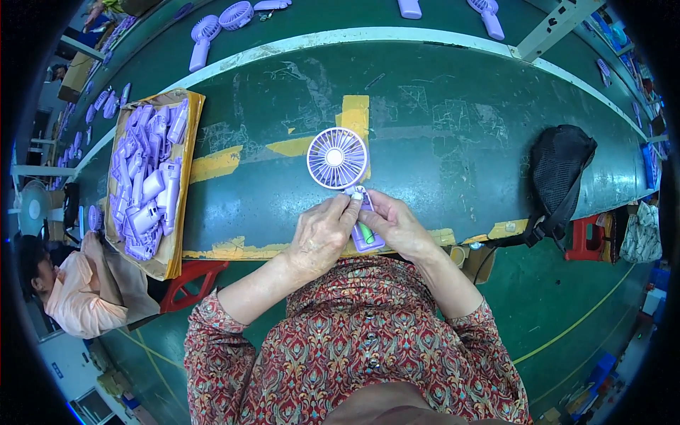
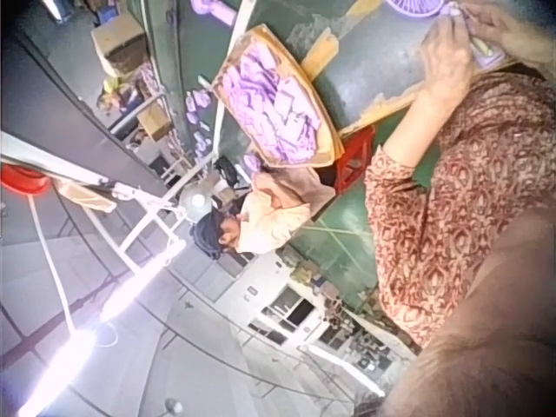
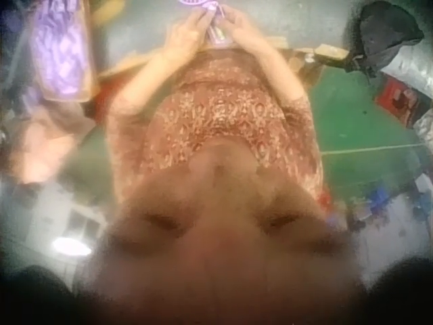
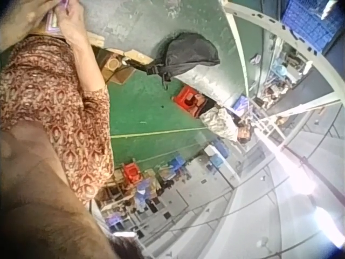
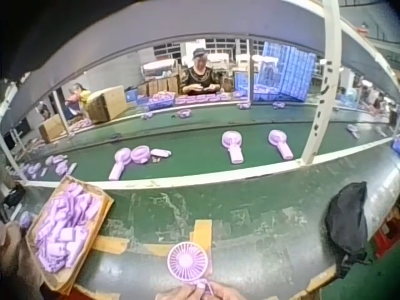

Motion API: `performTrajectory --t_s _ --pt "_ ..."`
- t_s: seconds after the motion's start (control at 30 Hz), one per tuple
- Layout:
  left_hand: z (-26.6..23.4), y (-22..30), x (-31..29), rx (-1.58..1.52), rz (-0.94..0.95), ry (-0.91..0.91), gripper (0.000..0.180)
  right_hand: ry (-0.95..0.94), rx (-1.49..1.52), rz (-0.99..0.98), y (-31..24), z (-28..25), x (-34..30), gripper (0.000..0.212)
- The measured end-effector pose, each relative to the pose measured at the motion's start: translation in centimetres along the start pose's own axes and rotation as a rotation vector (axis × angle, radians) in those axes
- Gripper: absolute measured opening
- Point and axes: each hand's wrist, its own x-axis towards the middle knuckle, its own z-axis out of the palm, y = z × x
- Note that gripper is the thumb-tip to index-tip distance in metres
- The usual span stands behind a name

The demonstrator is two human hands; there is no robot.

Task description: The person assembles portable electric fans by positioning internal wires and batteries into the plastic handle housings, snapping cover pieces onto the handles by hand, and placing the assembled fans onto the conveyor belt.

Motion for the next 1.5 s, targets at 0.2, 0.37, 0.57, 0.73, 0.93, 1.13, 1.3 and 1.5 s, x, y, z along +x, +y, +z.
performTrajectory --t_s 0.2,0.37,0.57,0.73,0.93,1.13,1.3,1.5 --pt "-0.4 0.1 0.7 -0.010 -0.004 -0.043 0.034 -0.011 -0.020 -0.004 -0.6 -0.2 0.1 0.030" --pt "-0.4 -0.3 0.4 -0.138 -0.083 -0.030 0.037 -0.075 0.072 0.054 -1.0 -1.2 0.5 0.031" --pt "-0.4 -0.7 -0.1 -0.279 -0.189 0.134 0.036 0.087 0.174 0.137 -0.4 -0.6 1.6 0.022" --pt "-0.5 1.9 -0.5 -0.317 -0.254 0.142 0.045 0.166 0.286 0.069 0.2 -0.2 1.2 0.020" --pt "0.7 1.3 -1.2 -0.521 -0.553 0.078 0.042 0.203 0.322 0.017 0.6 0.6 1.1 0.020" --pt "1.8 0.7 -1.8 -0.792 -0.744 0.064 0.030 0.226 0.336 0.025 0.2 0.8 0.8 0.022" --pt "2.6 0.1 -1.6 -0.816 -0.739 0.136 0.027 0.239 0.331 0.002 0.8 0.4 1.2 0.023" --pt "2.4 1.6 -1.3 -0.239 -0.364 0.301 0.015 0.211 0.350 -0.032 0.7 1.0 1.4 0.026"
